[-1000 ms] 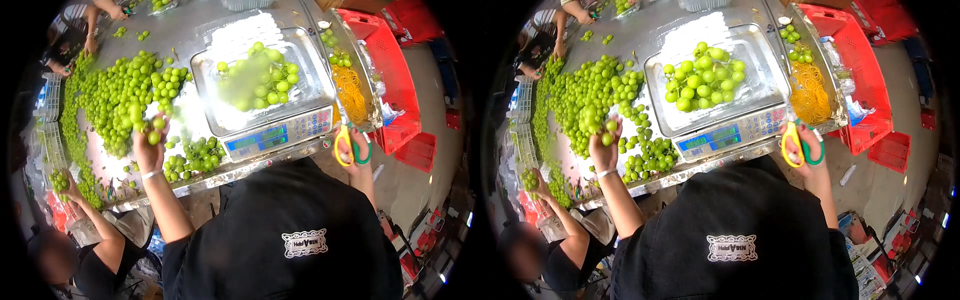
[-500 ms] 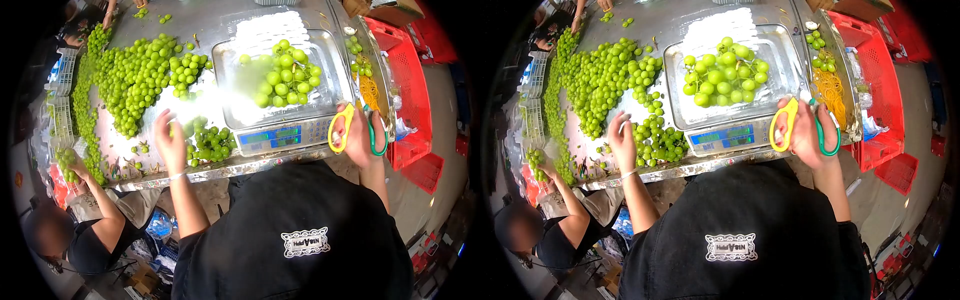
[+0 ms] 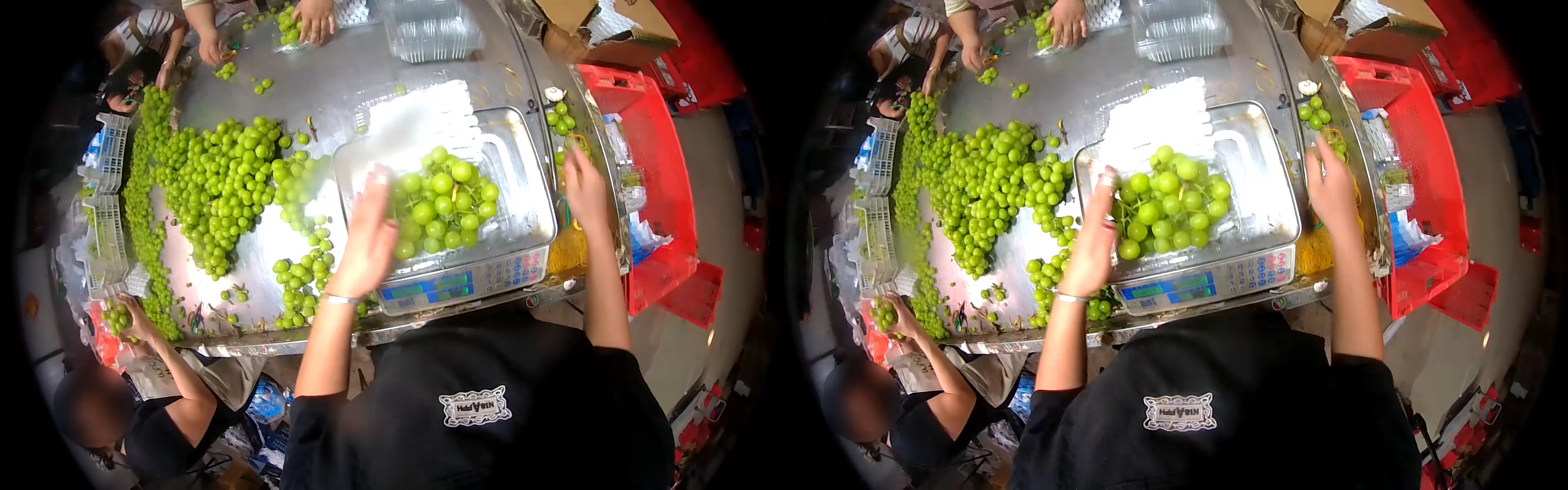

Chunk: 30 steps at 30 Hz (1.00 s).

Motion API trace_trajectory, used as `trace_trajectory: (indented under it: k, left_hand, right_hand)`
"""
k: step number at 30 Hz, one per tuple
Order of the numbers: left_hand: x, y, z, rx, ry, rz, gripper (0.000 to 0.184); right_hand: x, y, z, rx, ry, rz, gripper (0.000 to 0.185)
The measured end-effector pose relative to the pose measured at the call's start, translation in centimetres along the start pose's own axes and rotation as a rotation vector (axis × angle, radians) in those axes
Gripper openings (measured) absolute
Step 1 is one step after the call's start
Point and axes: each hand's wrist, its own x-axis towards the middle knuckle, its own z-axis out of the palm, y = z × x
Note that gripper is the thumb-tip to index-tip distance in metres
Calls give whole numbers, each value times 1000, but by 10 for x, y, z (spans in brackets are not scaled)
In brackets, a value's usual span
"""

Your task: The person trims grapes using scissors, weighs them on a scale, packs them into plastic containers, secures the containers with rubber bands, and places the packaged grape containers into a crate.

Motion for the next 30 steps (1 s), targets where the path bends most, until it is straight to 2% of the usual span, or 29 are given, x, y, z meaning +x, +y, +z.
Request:
trace_trajectory:
  k: [1, 2, 3, 4, 5, 6, 8, 9, 10, 12, 13, 15, 16, 17, 18, 19, 20, 22, 24, 25, 26, 27, 28, 30]
  left_hand:
    - [1, 2, 6, 123, -25, 11, 59]
    - [2, 6, 8, 246, -51, 24, 62]
    - [3, 2, 8, 86, -7, 11, 67]
    - [1, 4, 8, 95, -3, 15, 67]
    - [-3, 8, 6, -44, 141, -52, 67]
    - [-7, 10, 3, -182, 284, -113, 70]
    - [-22, 9, -4, -409, 499, -226, 73]
    - [-32, 5, -7, -497, 585, -273, 74]
    - [-42, -3, -9, -528, 618, -316, 71]
    - [-48, 1, -5, -607, 647, -378, 68]
    - [-50, 4, -1, -674, 673, -440, 65]
    - [-39, 5, 10, -609, 620, -465, 53]
    - [-31, -1, 16, -598, 607, -477, 51]
    - [-29, -25, 23, -695, 579, -488, 50]
    - [-24, -33, 26, -600, 503, -460, 51]
    - [-23, -34, 28, -491, 472, -432, 51]
    - [-23, -36, 30, -382, 440, -404, 50]
    - [-20, -32, 28, -427, 467, -415, 47]
    - [-19, -19, 28, -468, 465, -399, 47]
    - [-20, -19, 27, -469, 462, -394, 47]
    - [-21, -20, 26, -598, 478, -397, 48]
    - [-21, -23, 25, -734, 498, -399, 49]
    - [-25, -28, 23, -684, 472, -392, 51]
    - [-28, -36, 25, -720, 497, -372, 52]
  right_hand:
    - [19, -32, 12, 305, -42, -65, 42]
    - [49, -44, 36, 391, -53, -110, 45]
    - [78, -58, 61, 477, -67, -154, 49]
    - [105, -66, 85, 192, -75, -209, 54]
    - [126, -75, 103, 360, -303, -28, 63]
    - [127, -92, 99, 371, -297, -39, 63]
    - [118, -123, 77, 853, -396, 347, 71]
    - [117, -112, 73, 857, -509, 205, 76]
    - [102, -106, 68, 849, -506, 199, 76]
    - [63, -99, 60, 993, -382, 97, 68]
    - [62, -99, 60, 978, -397, 87, 68]
    - [56, -96, 61, 836, -372, 221, 52]
    - [59, -95, 65, 841, -367, 215, 52]
    - [70, -94, 71, 783, -482, 307, 45]
    - [80, -94, 78, 720, -594, 391, 37]
    - [86, -94, 91, 741, -544, 352, 30]
    - [95, -92, 97, 748, -537, 333, 30]
    - [110, -95, 101, 649, -543, 370, 29]
    - [113, -100, 99, 642, -588, 317, 25]
    - [106, -104, 98, 730, -517, 158, 23]
    - [99, -107, 95, 811, -445, -2, 21]
    - [94, -105, 86, 719, -461, -49, 19]
    - [89, -103, 84, 708, -467, -54, 19]
    - [80, -105, 81, 1127, -404, 25, 28]
